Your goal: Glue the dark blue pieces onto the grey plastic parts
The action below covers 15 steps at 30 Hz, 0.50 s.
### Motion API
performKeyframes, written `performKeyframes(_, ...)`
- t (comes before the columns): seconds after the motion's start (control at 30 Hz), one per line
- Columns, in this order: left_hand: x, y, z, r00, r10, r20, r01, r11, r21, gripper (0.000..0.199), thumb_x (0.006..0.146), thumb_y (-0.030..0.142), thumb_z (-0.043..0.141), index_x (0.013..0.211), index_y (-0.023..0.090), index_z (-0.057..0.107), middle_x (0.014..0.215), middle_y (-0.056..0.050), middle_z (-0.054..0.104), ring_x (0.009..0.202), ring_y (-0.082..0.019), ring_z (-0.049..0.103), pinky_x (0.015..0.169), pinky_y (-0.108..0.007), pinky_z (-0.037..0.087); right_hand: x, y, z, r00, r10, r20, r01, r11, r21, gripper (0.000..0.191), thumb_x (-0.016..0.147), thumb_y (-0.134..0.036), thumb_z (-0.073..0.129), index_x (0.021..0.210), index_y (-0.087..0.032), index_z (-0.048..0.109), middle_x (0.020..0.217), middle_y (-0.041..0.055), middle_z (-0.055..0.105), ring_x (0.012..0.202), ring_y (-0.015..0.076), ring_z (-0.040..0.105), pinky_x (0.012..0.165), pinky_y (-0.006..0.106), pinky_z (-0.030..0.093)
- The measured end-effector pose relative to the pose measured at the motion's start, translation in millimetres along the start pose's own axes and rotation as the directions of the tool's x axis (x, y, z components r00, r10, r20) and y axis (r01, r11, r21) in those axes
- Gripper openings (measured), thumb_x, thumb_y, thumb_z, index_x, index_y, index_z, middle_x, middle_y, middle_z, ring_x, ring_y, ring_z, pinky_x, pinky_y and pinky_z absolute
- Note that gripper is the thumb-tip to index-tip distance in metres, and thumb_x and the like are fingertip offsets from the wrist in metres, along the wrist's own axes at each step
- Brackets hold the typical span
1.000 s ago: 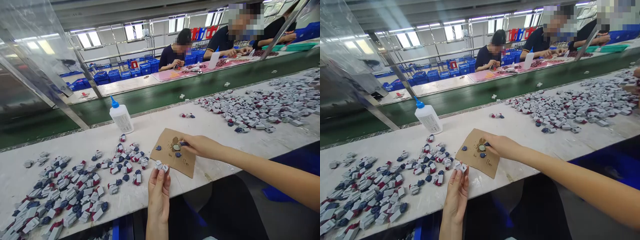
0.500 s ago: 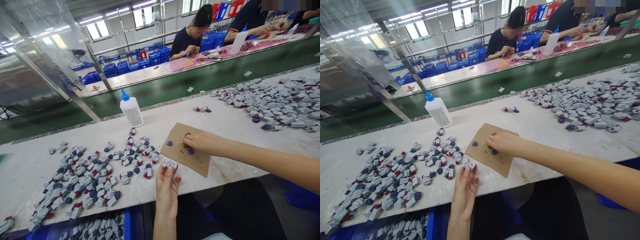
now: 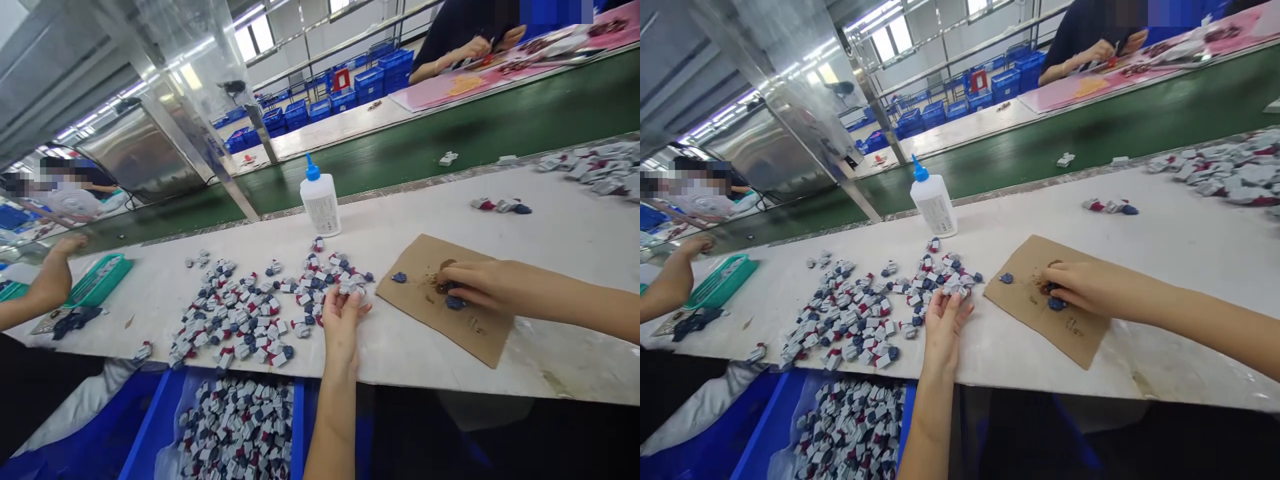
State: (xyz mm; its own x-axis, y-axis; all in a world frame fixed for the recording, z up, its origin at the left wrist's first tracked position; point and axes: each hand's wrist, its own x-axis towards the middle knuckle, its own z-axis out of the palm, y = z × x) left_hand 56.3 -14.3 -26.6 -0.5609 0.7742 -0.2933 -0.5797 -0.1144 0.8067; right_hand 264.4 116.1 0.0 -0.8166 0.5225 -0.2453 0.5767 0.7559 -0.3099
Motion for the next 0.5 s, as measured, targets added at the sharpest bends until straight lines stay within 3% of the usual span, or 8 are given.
performKeyframes(0.1,0,2,-1.7,0.998,0.045,-0.037,-0.045,0.999,0.01,0.038,0.06,0.026,0.073,0.091,0.017,0.052,0.086,-0.003,0.058,0.084,-0.014,0.058,0.067,-0.025,0.05,4,3,1,1.0,0.008,0.012,-0.008,0.999,-0.032,0.023,0.087,-0.034,0.03,0.091,-0.021,0.05,0.098,0.0093,0.054,0.071,0.0195,0.055,0.055,0.031,0.037)
performKeyframes(0.17,-7,1,3.4,1.0,0.023,0.0,-0.023,0.999,0.031,0.039,0.06,0.026,0.073,0.093,0.018,0.053,0.089,-0.003,0.059,0.085,-0.015,0.058,0.07,-0.027,0.05,5,3,0,1.0,0.007,0.02,-0.006,0.999,-0.051,0.023,0.087,-0.035,0.031,0.091,-0.022,0.05,0.097,0.0089,0.054,0.07,0.0193,0.055,0.053,0.03,0.036)
performKeyframes(0.3,-17,-2,28.4,0.961,-0.076,0.265,0.038,0.989,0.143,0.03,0.067,0.026,0.068,0.093,0.017,0.056,0.092,-0.005,0.062,0.091,-0.016,0.058,0.085,-0.032,0.044,5,-1,-2,1.0,0.001,-0.008,-0.001,0.998,-0.065,0.017,0.087,-0.028,0.035,0.088,-0.02,0.05,0.089,0.0086,0.055,0.069,0.0174,0.054,0.054,0.029,0.033)
performKeyframes(0.37,-10,-5,44.3,0.936,-0.08,0.341,0.017,0.983,0.184,0.025,0.068,0.025,0.067,0.089,0.016,0.058,0.089,-0.005,0.064,0.092,-0.016,0.059,0.089,-0.03,0.04,6,-5,-2,1.0,-0.003,-0.026,0.001,0.995,-0.101,0.012,0.085,-0.023,0.039,0.086,-0.019,0.051,0.086,0.0086,0.055,0.067,0.016,0.053,0.054,0.028,0.031)
performKeyframes(0.5,19,-11,63.8,0.953,-0.036,0.3,-0.038,0.97,0.239,0.022,0.065,0.02,0.068,0.084,0.015,0.058,0.081,-0.004,0.065,0.085,-0.016,0.06,0.087,-0.032,0.04,11,-13,-1,1.0,0.007,-0.003,-0.008,0.959,-0.282,0.008,0.079,-0.012,0.046,0.079,-0.018,0.051,0.078,0.008,0.054,0.058,0.0151,0.05,0.048,0.029,0.025)
